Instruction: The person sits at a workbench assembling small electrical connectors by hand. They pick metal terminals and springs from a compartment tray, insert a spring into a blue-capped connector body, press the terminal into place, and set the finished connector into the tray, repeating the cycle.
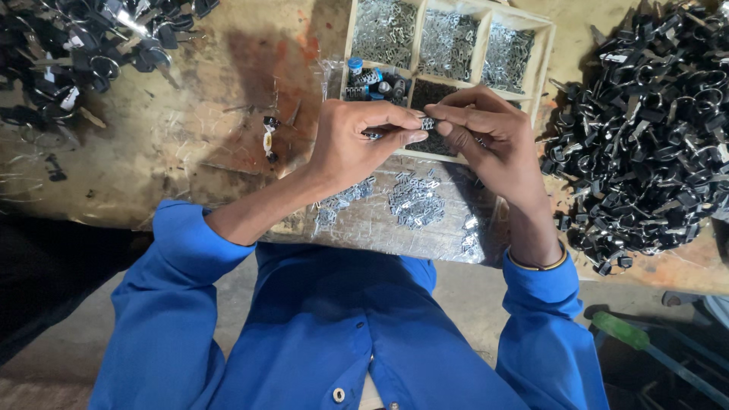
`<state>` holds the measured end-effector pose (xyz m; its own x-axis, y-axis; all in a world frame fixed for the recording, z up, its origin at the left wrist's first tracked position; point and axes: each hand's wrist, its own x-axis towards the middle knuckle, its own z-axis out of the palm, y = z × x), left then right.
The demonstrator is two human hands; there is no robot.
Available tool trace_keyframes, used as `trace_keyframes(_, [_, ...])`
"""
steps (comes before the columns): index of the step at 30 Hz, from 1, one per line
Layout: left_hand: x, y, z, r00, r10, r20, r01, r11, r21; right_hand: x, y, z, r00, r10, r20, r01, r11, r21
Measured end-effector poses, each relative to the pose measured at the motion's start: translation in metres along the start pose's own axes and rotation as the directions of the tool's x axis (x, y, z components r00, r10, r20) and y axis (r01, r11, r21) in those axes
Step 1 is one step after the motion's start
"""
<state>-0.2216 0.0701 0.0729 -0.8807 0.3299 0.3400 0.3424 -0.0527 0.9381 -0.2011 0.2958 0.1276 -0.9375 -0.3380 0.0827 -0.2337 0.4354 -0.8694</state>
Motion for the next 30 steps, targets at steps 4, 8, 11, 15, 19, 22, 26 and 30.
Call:
trace_keyframes(4, [-0.002, 0.0, 0.001, 1.0, 0.004, 0.002, -0.004, 1.0, 0.013, -0.003, 0.003, -0.001, 0.999, -0.001, 0.033, 0.003, 0.999, -0.053])
trace_keyframes(8, [-0.002, 0.001, 0.001, 1.0, -0.004, 0.0, 0.004, 1.0, -0.009, -0.005, 0.008, -0.002, 1.0, 0.01, 0.016, -0.01, 1.0, 0.013])
trace_keyframes(11, [-0.001, 0.001, 0.001, 1.0, -0.005, 0.004, 0.005, 1.0, -0.03, -0.005, 0.012, 0.003, 0.994, 0.028, -0.108, -0.01, 0.986, 0.165])
trace_keyframes(15, [-0.003, 0.002, -0.001, 1.0, -0.02, 0.002, 0.02, 0.999, -0.032, -0.002, 0.013, -0.004, 0.979, -0.131, -0.156, 0.086, 0.96, -0.267])
trace_keyframes(19, [-0.003, 0.001, 0.002, 1.0, -0.014, -0.011, 0.013, 0.996, -0.085, -0.01, 0.003, -0.036, 0.991, -0.114, -0.068, 0.076, 0.907, -0.413])
trace_keyframes(22, [-0.006, -0.001, 0.0, 1.0, -0.02, -0.008, 0.02, 0.995, -0.097, -0.036, -0.01, -0.052, 0.992, -0.114, -0.047, 0.069, 0.825, -0.561])
trace_keyframes(26, [-0.008, 0.0, 0.001, 1.0, -0.001, -0.007, 0.0, 0.992, -0.122, -0.073, -0.019, -0.044, 0.999, 0.039, 0.016, -0.014, 0.675, -0.738])
trace_keyframes(30, [-0.012, 0.008, 0.001, 1.0, 0.004, 0.012, -0.003, 0.994, -0.111, -0.099, -0.014, -0.008, 0.982, 0.098, -0.159, -0.184, 0.654, -0.734])
